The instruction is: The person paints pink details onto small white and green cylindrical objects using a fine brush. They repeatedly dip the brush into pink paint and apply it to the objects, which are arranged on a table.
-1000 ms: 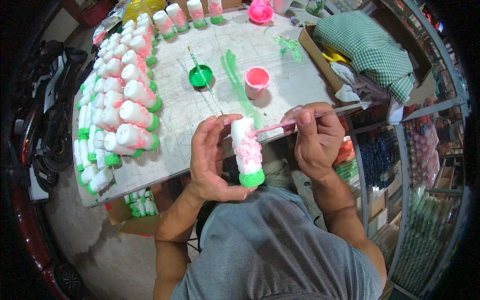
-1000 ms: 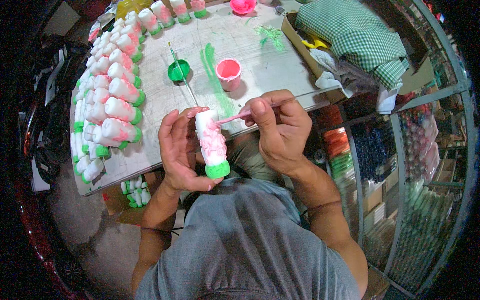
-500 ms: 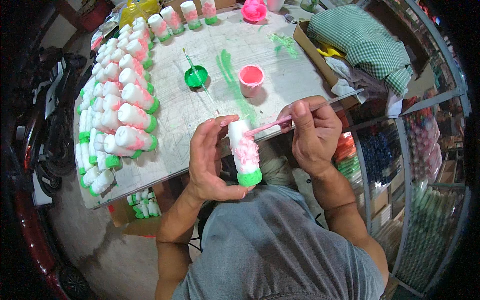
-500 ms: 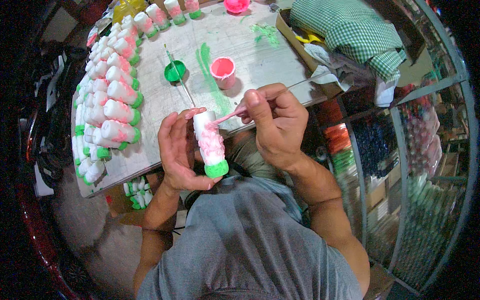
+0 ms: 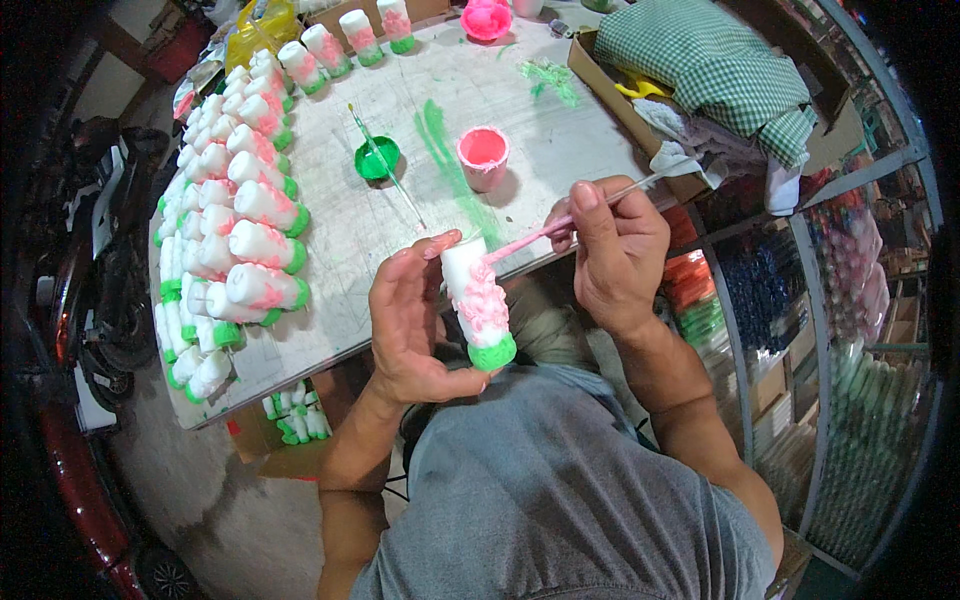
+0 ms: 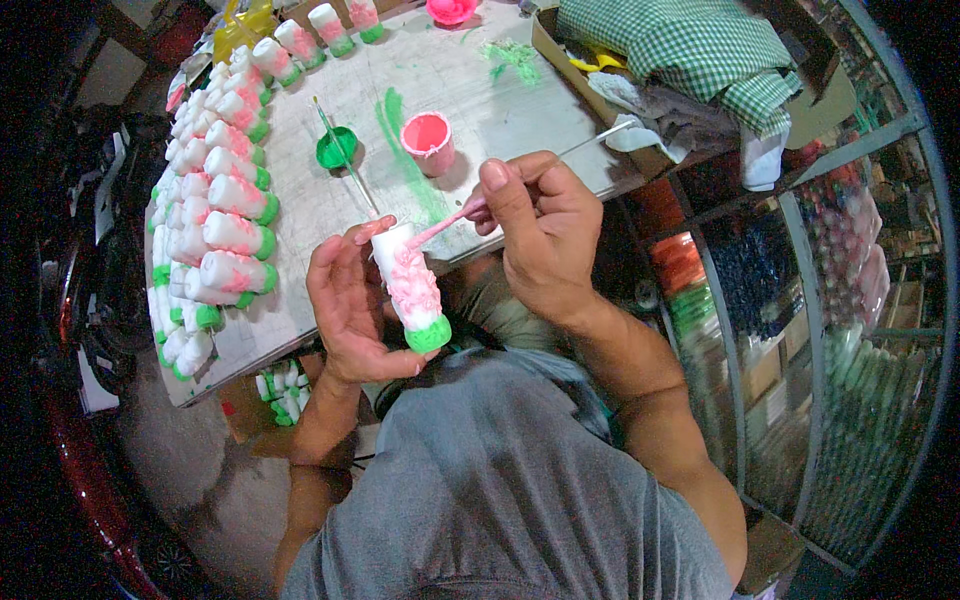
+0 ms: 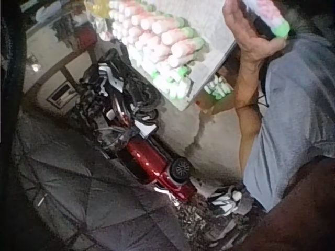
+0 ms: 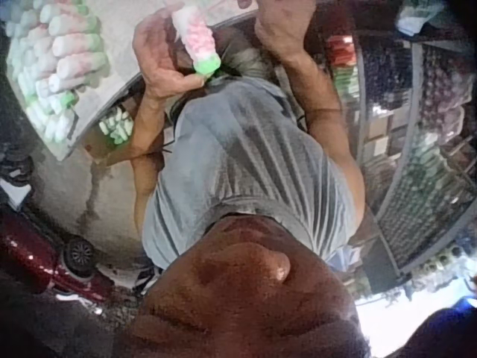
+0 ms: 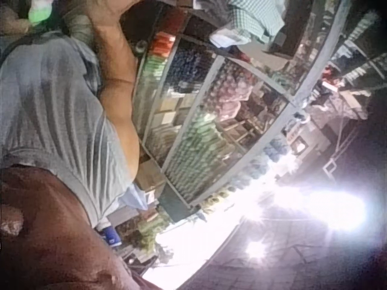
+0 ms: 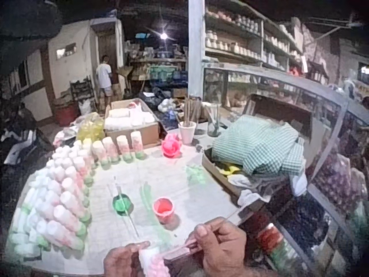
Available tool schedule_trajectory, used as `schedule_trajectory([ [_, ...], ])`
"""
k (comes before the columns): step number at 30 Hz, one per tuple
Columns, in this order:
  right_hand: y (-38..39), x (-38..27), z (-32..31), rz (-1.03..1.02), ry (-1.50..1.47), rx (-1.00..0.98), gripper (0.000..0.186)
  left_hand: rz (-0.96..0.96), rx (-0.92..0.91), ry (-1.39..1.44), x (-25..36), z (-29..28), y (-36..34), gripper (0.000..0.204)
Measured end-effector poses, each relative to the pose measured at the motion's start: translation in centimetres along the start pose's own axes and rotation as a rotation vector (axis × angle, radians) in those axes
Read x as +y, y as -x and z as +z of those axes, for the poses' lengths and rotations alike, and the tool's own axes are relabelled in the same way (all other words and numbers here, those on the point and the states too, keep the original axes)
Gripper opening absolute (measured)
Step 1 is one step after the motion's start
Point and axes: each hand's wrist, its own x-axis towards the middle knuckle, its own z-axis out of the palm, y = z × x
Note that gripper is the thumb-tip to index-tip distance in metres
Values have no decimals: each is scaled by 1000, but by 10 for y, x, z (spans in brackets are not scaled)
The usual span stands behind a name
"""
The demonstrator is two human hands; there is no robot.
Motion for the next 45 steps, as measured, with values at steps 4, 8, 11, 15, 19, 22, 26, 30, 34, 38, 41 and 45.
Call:
schedule_trajectory([
  [4,10,-2,1,13,43,11,20,23,17,-10,-2,3,0,133],
  [8,2,4,-12,22,-35,31,22,17,7,1,0,4,-2,133],
  [11,6,-2,-11,78,-71,20,20,31,-3,16,-1,6,-3,133],
  [15,15,-7,-4,6,31,19,17,46,0,-5,-2,6,-4,132],
  [19,16,-4,-8,-108,70,16,14,41,1,-13,-3,4,-3,132],
  [22,21,-3,-9,-248,213,-17,12,41,6,13,-2,4,-5,132],
  [26,21,4,-8,-409,152,-10,9,-4,29,48,1,5,-2,133],
  [30,20,-14,-12,-695,390,-301,9,30,39,53,2,5,-3,126],
  [34,27,-31,-17,-670,588,-429,17,23,26,-36,5,2,-3,129],
  [38,29,-9,-10,-598,251,-225,8,19,48,-110,10,6,-4,123],
  [41,27,-1,-11,-572,178,-194,11,70,-4,-218,16,5,-8,121],
  [45,28,3,-14,-551,191,-73,11,98,14,-226,18,5,-8,120],
])
